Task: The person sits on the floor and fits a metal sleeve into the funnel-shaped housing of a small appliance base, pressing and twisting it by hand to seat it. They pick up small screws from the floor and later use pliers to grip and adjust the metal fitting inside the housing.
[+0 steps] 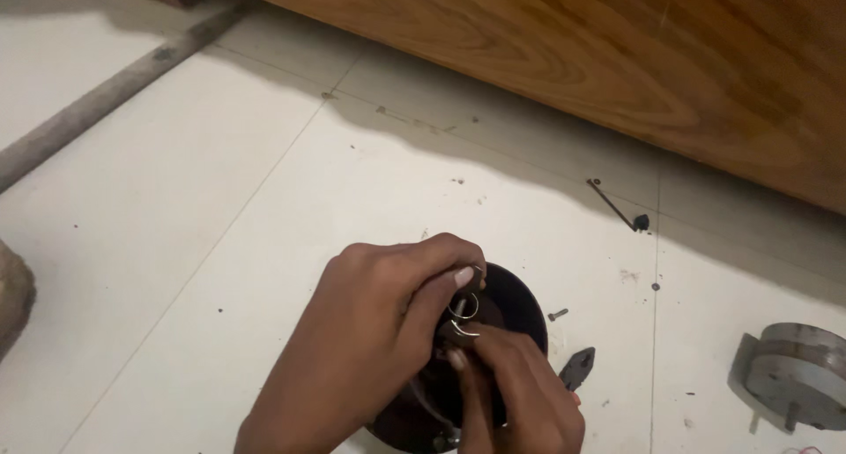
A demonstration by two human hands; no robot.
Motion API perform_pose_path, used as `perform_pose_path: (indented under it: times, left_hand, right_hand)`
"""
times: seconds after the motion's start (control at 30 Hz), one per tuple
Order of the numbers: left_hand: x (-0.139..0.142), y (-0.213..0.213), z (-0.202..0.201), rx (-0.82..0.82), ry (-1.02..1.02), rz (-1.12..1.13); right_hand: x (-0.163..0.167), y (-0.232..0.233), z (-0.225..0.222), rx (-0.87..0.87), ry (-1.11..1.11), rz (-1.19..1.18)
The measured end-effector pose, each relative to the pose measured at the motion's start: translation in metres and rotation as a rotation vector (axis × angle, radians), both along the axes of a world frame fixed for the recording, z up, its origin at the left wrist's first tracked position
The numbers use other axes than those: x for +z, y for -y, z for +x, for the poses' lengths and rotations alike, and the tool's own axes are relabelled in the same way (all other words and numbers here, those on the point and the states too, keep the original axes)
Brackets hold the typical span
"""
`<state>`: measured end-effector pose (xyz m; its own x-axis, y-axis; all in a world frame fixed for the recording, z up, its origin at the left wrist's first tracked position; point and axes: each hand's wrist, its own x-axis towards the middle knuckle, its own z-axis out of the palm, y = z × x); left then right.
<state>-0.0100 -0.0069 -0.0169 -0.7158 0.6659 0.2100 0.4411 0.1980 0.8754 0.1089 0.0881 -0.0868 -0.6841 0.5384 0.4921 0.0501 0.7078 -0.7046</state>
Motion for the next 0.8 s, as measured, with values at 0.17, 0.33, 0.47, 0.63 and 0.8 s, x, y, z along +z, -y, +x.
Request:
perform_pose_path:
  times: [0.17, 0.33, 0.47, 0.63, 0.8]
  left_hand:
    - [-0.001, -0.001, 0.002, -0.011, -0.069, 0.047]
    - [-0.002, -0.008, 0.004, 0.002, -0.109, 0.046]
    - [-0.002, -0.011, 0.007, 0.021, -0.166, 0.068]
    - [0.001, -0.008, 0.006, 0.033, -0.158, 0.053]
    - [0.003, -0.005, 0.006, 0.053, -0.076, -0.064]
  right_hand:
    - [-0.003, -0.009, 0.004, 0.007, 0.017, 0.04]
    - [0.0, -0.015, 0.008, -0.083, 0.155, -0.092]
    - [0.002, -0.009, 0.007, -0.122, 0.149, -0.079]
    - [0.004, -0.005, 0.001, -0.053, -0.017, 0.067]
    - [0.004, -0.005, 0.002, -0.012, -0.023, 0.102]
